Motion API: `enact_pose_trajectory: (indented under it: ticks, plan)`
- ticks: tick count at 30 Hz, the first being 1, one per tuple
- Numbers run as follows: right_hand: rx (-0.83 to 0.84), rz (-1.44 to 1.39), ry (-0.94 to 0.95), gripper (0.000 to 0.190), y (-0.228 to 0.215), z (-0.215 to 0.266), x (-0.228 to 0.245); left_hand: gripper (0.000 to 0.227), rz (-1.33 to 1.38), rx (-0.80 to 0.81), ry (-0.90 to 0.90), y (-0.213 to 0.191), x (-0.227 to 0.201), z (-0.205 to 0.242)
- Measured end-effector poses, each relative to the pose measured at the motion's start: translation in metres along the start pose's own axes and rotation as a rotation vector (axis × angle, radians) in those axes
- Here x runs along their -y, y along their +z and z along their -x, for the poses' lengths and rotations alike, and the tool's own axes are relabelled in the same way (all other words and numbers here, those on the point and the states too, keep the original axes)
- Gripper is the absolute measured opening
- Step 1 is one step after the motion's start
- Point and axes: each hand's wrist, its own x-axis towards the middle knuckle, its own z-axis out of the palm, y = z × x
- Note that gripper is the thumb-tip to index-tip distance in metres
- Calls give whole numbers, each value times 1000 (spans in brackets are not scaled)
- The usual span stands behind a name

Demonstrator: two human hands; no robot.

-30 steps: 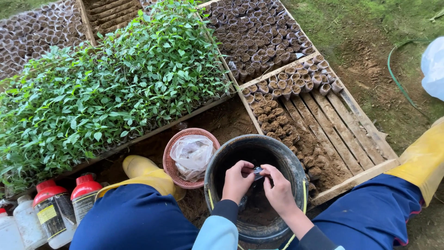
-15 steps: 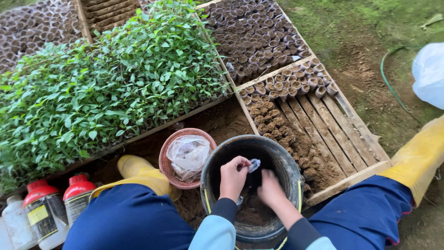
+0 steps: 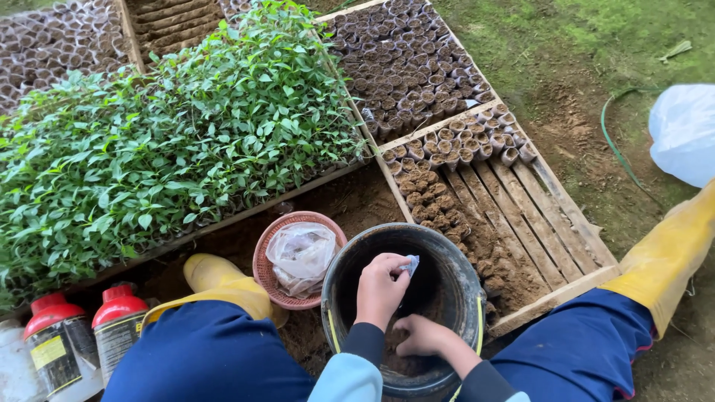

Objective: Filling small plastic bags with soil from a bucket and placing them into a seedling tray.

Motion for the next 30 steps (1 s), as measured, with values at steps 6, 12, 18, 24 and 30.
enact_pose_trajectory:
  ticks: [6,12,18,24,30]
  plan:
    - [-277,-944,87,38,-32,49,26,20,-222,71,-15,0,0,-2]
    - [-476,-1352,-228,13,-58,66,20,17,-451,89,126,4,-5,-3]
    - [-644,-1724,-497,18,-77,85,63,19,-598,369,-17,0,-36,-4]
    - [-698,-1798,-767,16,-74,89,77,6,-430,256,90,-7,-54,13]
    - [-790,-1718,-814,28,-70,101,84,13,-380,295,64,-21,-78,22]
